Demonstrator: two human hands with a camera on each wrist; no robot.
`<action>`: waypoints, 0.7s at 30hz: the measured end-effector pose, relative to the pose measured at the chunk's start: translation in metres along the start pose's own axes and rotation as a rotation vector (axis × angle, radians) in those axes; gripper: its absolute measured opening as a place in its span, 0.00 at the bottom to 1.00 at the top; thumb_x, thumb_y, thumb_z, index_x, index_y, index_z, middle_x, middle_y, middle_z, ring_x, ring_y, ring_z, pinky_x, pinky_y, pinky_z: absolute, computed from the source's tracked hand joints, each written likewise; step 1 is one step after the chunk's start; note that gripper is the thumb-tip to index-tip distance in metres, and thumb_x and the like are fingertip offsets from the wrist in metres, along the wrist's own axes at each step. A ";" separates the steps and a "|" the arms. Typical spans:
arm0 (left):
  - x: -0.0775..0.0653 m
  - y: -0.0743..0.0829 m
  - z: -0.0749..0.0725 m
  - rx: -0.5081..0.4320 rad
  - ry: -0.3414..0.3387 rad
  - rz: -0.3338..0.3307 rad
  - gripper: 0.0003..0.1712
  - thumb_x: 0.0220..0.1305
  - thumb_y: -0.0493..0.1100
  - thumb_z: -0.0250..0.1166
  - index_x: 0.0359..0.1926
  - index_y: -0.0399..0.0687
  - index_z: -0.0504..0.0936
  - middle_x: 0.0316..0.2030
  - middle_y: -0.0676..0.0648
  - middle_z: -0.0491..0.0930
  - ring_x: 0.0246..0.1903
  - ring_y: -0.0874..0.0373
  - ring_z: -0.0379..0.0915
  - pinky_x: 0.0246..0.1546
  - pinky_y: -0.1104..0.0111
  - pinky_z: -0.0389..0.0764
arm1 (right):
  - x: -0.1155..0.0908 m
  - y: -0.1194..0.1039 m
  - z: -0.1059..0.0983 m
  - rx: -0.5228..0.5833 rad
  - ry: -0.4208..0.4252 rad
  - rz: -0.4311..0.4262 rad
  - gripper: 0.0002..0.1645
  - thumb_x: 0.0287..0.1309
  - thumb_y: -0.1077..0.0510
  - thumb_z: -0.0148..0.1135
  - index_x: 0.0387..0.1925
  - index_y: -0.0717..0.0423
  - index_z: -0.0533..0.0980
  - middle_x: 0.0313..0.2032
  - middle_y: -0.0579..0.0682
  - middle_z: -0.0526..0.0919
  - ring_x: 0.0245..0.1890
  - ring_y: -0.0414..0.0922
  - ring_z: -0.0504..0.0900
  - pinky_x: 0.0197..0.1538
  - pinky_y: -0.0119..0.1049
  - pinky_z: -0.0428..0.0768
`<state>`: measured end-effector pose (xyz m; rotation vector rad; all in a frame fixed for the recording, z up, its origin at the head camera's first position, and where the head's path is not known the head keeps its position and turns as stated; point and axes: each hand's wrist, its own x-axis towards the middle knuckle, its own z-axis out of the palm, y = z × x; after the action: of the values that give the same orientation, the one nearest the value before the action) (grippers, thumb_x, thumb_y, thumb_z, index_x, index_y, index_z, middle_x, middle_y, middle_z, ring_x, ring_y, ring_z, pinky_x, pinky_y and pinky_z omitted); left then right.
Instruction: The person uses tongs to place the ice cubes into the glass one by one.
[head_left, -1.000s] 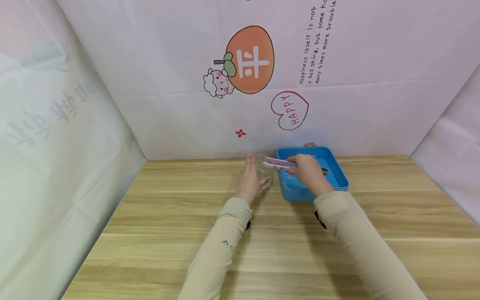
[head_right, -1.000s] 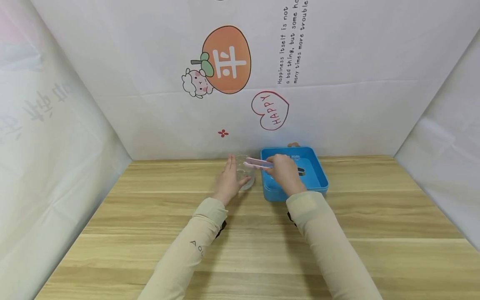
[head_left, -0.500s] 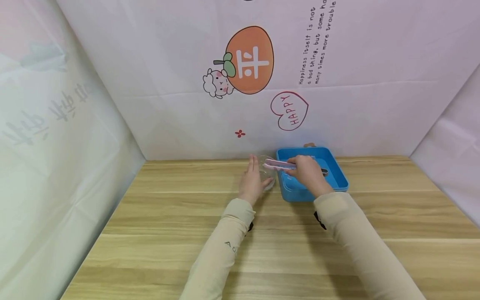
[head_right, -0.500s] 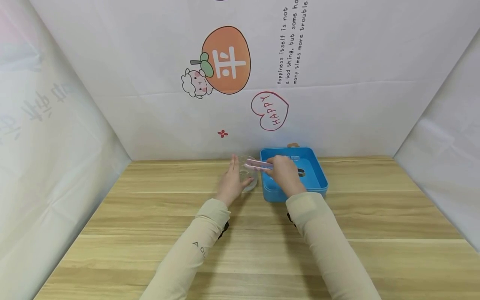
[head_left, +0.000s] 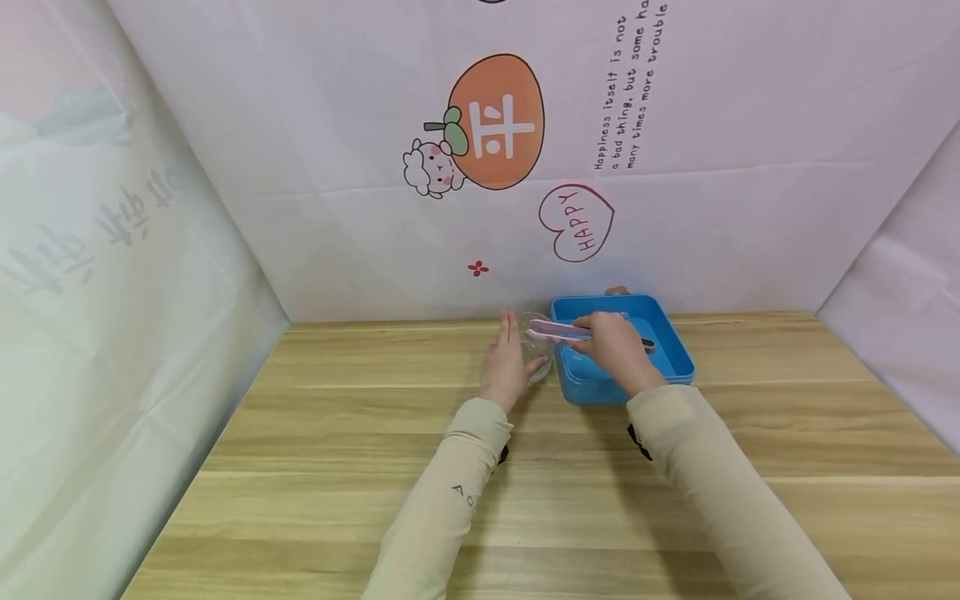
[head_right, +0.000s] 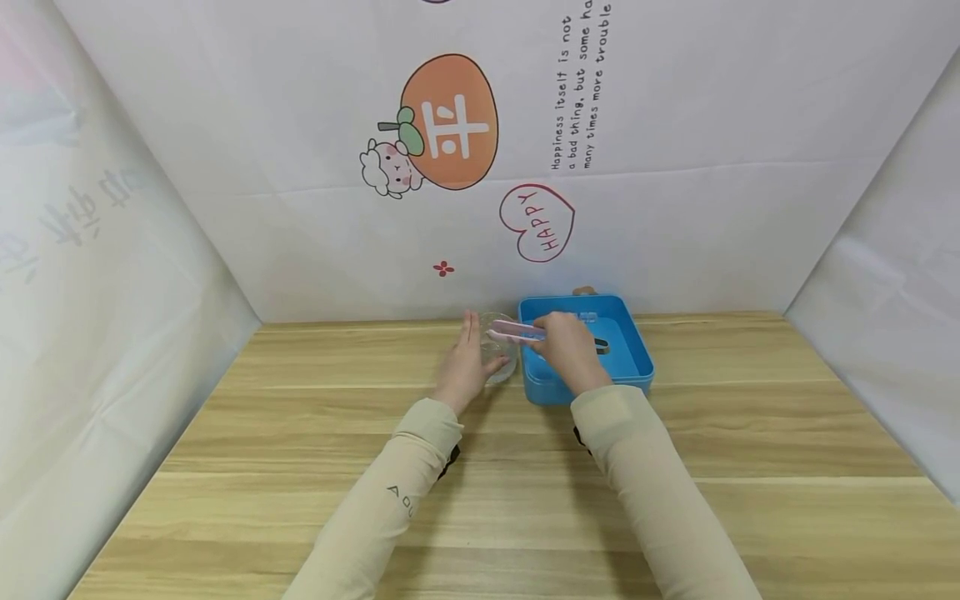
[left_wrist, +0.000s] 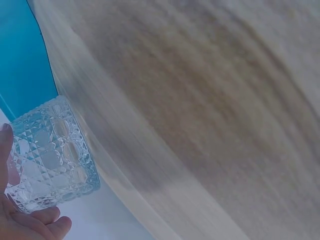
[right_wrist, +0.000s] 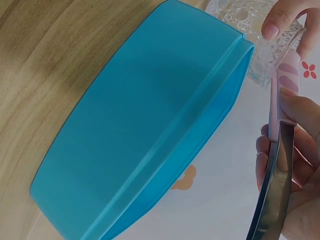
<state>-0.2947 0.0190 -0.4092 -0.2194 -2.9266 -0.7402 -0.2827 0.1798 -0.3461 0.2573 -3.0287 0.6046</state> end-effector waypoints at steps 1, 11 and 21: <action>0.000 0.000 0.000 0.002 -0.002 -0.001 0.54 0.61 0.57 0.64 0.75 0.41 0.44 0.76 0.43 0.44 0.65 0.44 0.66 0.65 0.59 0.69 | 0.000 0.000 0.000 -0.002 0.002 -0.004 0.25 0.58 0.57 0.65 0.55 0.65 0.76 0.51 0.66 0.81 0.49 0.62 0.80 0.52 0.54 0.80; 0.000 0.001 0.000 0.017 -0.015 -0.012 0.54 0.61 0.58 0.63 0.75 0.41 0.43 0.76 0.44 0.44 0.66 0.45 0.65 0.66 0.59 0.68 | -0.001 0.001 -0.004 0.004 0.032 0.003 0.26 0.58 0.57 0.65 0.56 0.66 0.75 0.52 0.66 0.81 0.49 0.61 0.82 0.50 0.52 0.81; -0.002 0.002 -0.002 0.033 -0.009 -0.004 0.53 0.61 0.58 0.63 0.75 0.40 0.44 0.76 0.43 0.45 0.68 0.48 0.62 0.67 0.59 0.66 | -0.004 0.017 -0.009 0.022 0.200 0.082 0.27 0.60 0.55 0.63 0.56 0.68 0.75 0.51 0.67 0.80 0.49 0.62 0.80 0.49 0.53 0.81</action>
<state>-0.2924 0.0199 -0.4066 -0.2150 -2.9466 -0.6920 -0.2811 0.1992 -0.3440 0.0684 -2.8524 0.6290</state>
